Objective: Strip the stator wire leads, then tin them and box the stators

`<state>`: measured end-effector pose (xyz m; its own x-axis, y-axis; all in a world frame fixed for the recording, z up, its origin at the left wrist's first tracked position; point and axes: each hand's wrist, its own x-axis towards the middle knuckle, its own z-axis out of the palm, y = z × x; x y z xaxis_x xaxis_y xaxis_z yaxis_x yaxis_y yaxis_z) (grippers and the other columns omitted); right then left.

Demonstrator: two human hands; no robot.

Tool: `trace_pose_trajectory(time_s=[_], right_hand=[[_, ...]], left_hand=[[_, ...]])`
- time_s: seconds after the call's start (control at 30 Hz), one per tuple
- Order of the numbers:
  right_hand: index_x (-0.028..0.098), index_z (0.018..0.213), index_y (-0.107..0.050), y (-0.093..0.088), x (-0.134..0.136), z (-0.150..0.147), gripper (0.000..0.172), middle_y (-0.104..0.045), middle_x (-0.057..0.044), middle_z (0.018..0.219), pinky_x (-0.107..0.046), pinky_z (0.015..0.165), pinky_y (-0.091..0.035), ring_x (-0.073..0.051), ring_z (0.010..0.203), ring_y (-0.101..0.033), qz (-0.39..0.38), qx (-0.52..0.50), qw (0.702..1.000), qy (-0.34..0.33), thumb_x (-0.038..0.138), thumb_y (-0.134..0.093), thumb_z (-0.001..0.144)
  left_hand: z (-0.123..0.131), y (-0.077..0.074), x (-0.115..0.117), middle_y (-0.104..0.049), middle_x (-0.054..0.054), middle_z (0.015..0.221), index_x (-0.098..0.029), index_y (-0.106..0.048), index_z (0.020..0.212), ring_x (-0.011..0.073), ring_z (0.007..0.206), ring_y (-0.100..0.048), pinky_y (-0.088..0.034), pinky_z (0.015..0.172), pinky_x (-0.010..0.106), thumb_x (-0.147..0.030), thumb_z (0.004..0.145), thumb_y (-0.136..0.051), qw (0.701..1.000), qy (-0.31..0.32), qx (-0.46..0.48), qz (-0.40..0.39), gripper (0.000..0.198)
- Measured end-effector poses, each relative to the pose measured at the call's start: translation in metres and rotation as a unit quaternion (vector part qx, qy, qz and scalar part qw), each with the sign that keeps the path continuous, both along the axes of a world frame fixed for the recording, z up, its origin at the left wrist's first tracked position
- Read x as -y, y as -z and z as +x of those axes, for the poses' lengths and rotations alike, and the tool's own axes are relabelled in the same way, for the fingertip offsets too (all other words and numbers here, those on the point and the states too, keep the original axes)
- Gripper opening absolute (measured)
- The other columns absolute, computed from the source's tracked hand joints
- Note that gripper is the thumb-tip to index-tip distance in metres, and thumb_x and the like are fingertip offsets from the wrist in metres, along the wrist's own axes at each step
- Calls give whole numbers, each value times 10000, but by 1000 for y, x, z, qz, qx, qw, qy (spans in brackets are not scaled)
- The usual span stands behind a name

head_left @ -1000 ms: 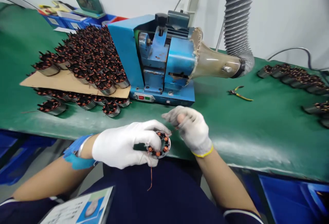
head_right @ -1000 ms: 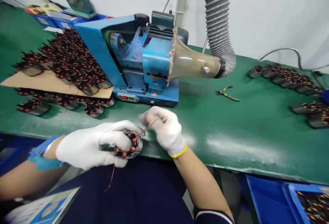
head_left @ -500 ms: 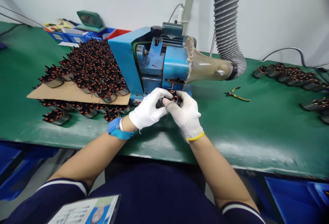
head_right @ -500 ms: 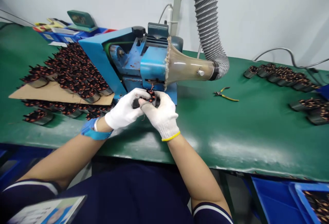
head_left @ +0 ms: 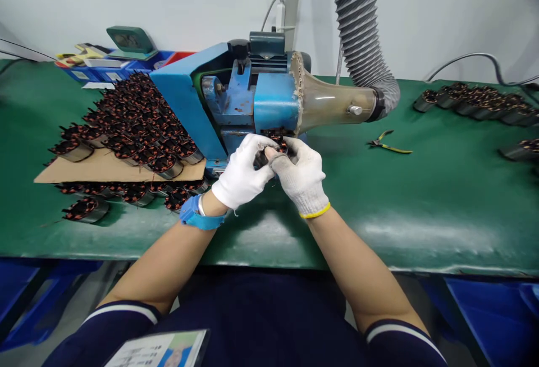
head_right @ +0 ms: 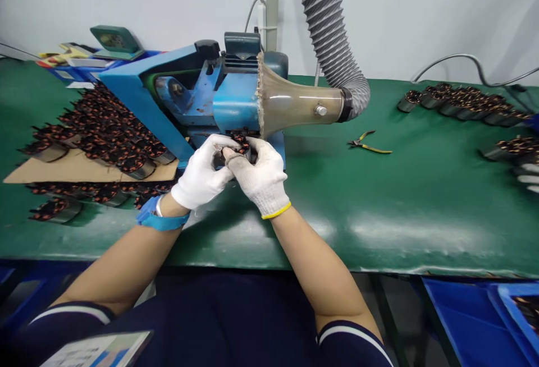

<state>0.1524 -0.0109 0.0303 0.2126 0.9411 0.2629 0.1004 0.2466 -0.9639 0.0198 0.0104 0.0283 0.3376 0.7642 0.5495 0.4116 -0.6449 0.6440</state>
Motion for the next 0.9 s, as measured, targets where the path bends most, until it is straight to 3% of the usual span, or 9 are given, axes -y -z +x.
trace_pose_trajectory(time_s=[0.2, 0.3, 0.37, 0.43, 0.5, 0.6, 0.67, 0.73, 0.9], right_hand=[[159, 955, -724, -2, -1, -1, 321, -719, -23, 799, -272, 685, -549, -162, 737, -652, -15, 13, 1000, 8, 418, -640, 786], [160, 1072, -685, 10, 14, 0, 400, -716, -65, 953, -318, 782, -570, -190, 842, -672, 13, 25, 1000, 14, 407, -688, 757], [181, 1148, -646, 20, 30, 5, 479, -684, -84, 1059, -347, 840, -572, -211, 928, -672, 57, 57, 997, -3, 405, -725, 732], [187, 1219, -601, 28, 47, 12, 618, -646, -107, 1144, -386, 905, -564, -246, 1022, -658, 117, 105, 987, -39, 465, -764, 693], [170, 1330, -516, 32, 59, 20, 892, -594, -149, 1250, -435, 982, -536, -303, 1133, -620, 162, 169, 969, -73, 594, -804, 599], [173, 1469, -340, 34, 66, 28, 1162, -518, -191, 1365, -473, 1034, -509, -353, 1230, -563, 195, 282, 936, -82, 676, -811, 534], [189, 1489, -305, 34, 64, 29, 1080, -518, -189, 1362, -490, 1021, -515, -351, 1231, -561, 228, 330, 914, -59, 627, -785, 626], [185, 1478, -329, 34, 60, 29, 954, -532, -191, 1338, -511, 1019, -507, -348, 1233, -555, 276, 350, 894, -53, 580, -738, 713], [195, 1399, -460, 35, 61, 26, 657, -629, -167, 1218, -502, 947, -537, -314, 1133, -620, 312, 367, 875, -55, 450, -659, 827]], left_hand=[[2, -13, 0, -635, 47, 987, -173, -565, 1032, 203, 928, -624, -521, 858, 373, -204, 760, -610, 999, -26, -29, -28, 277], [-5, 0, 11, -620, 52, 1043, -189, -546, 1059, 194, 980, -630, -530, 890, 366, -139, 756, -622, 999, 18, -16, 28, 316], [-11, 16, 21, -603, 72, 1142, -218, -500, 1167, 211, 1063, -627, -531, 934, 388, -130, 734, -688, 996, 64, 29, 49, 480], [-15, 30, 32, -583, 101, 1231, -260, -383, 1339, 245, 1127, -618, -539, 952, 428, -172, 688, -780, 990, 96, 95, 34, 768], [-17, 37, 39, -577, 127, 1265, -269, -276, 1443, 271, 1159, -609, -552, 942, 443, -233, 654, -833, 985, 102, 138, -6, 966], [-15, 31, 43, -590, 133, 1239, -213, -446, 1356, 287, 1171, -602, -529, 990, 452, -295, 642, -852, 986, 95, 111, -84, 825], [-13, 24, 44, -609, 115, 1181, -189, -544, 1202, 274, 1122, -625, -522, 1000, 451, -311, 632, -855, 982, 95, 93, -132, 661], [-11, 20, 44, -622, 88, 1099, -186, -522, 1106, 244, 1033, -655, -559, 933, 422, -307, 627, -848, 977, 84, 107, -164, 592], [-12, 22, 45, -628, 87, 1069, -183, -431, 1134, 218, 976, -674, -587, 861, 378, -266, 689, -770, 970, 76, 119, -200, 565]])
